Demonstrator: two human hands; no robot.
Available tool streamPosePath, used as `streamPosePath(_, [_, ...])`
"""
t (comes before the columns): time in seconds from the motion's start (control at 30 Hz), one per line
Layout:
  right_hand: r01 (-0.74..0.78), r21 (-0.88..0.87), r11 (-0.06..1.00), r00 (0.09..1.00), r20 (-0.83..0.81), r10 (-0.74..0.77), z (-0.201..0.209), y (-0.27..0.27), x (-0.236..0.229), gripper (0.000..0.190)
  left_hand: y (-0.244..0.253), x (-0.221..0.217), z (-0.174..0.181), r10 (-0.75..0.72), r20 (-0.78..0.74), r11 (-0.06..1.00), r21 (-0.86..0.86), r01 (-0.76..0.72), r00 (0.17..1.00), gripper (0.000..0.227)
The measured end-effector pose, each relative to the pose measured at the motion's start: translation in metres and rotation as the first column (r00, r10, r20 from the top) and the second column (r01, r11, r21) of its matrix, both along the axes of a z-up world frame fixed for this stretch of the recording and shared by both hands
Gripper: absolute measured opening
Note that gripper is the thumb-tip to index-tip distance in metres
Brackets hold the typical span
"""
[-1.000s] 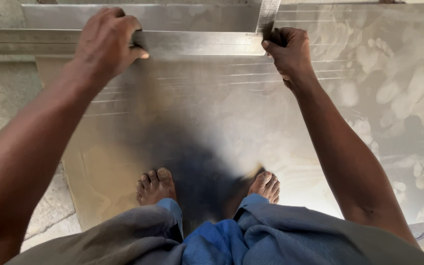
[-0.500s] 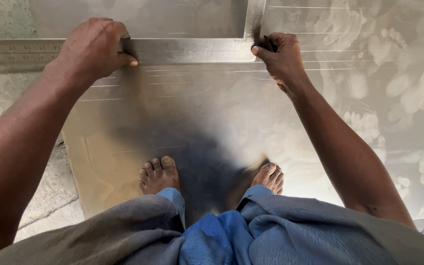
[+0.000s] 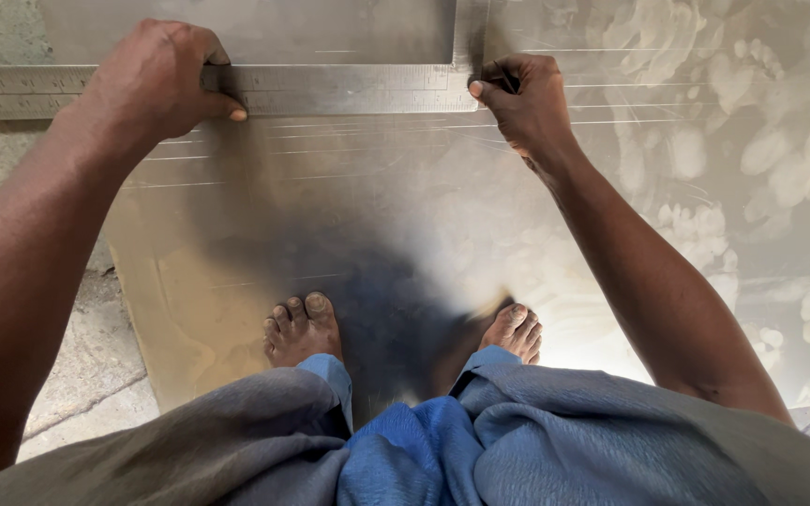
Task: The person uses a large metal square ruler and a marker to draw straight lines on a large metal sheet. They repeatedly reposition the ruler and draw lines to create a grid pattern on the sheet's surface.
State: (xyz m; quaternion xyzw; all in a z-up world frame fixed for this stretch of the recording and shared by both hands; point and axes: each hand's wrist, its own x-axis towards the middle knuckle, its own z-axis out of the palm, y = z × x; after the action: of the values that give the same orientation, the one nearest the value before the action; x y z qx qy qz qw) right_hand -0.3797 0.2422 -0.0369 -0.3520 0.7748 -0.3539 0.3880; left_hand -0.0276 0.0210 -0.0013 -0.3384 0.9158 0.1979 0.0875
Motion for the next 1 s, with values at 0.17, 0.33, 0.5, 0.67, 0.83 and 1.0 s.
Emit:
streamPosePath(0.17, [0.034,-0.096,0.995,0.999,0.001,-0.034,0.002,0.006,-0.001,0.013,-0.002,-0.002,-0.003,0.002,0.009,1.0,0.013,-0.002,1.0,0.051])
streamPosePath(0.33, [0.107,-0.12,0.987,0.993,-0.044,-0.113,0.007,0.025,-0.004,0.02,-0.003,-0.001,0.0,0.041,0.012,0.996,0.083,-0.042,0.999,0.044])
streamPosePath(0.5, [-0.111,-0.164,0.98,0.908,-0.417,0.033,0.011,0.053,0.005,0.016,-0.002,-0.001,-0.005,0.002,-0.007,1.0,0.014,-0.002,1.0,0.046])
streamPosePath(0.67, [-0.103,-0.203,0.974,0.947,-0.321,0.034,0.006,0.057,0.015,0.013,0.0,0.0,-0.005,0.002,-0.014,1.0,-0.007,-0.002,1.0,0.044])
streamPosePath(0.83, [-0.062,-0.202,0.977,0.959,-0.284,0.002,0.0,0.052,0.023,0.009,0.006,-0.002,0.001,0.024,-0.008,0.999,0.029,-0.024,1.0,0.044])
streamPosePath(1.0, [-0.039,-0.199,0.979,0.959,-0.284,-0.02,-0.001,0.049,0.025,0.008,0.009,-0.002,0.0,0.017,-0.025,1.0,-0.012,-0.018,1.0,0.048])
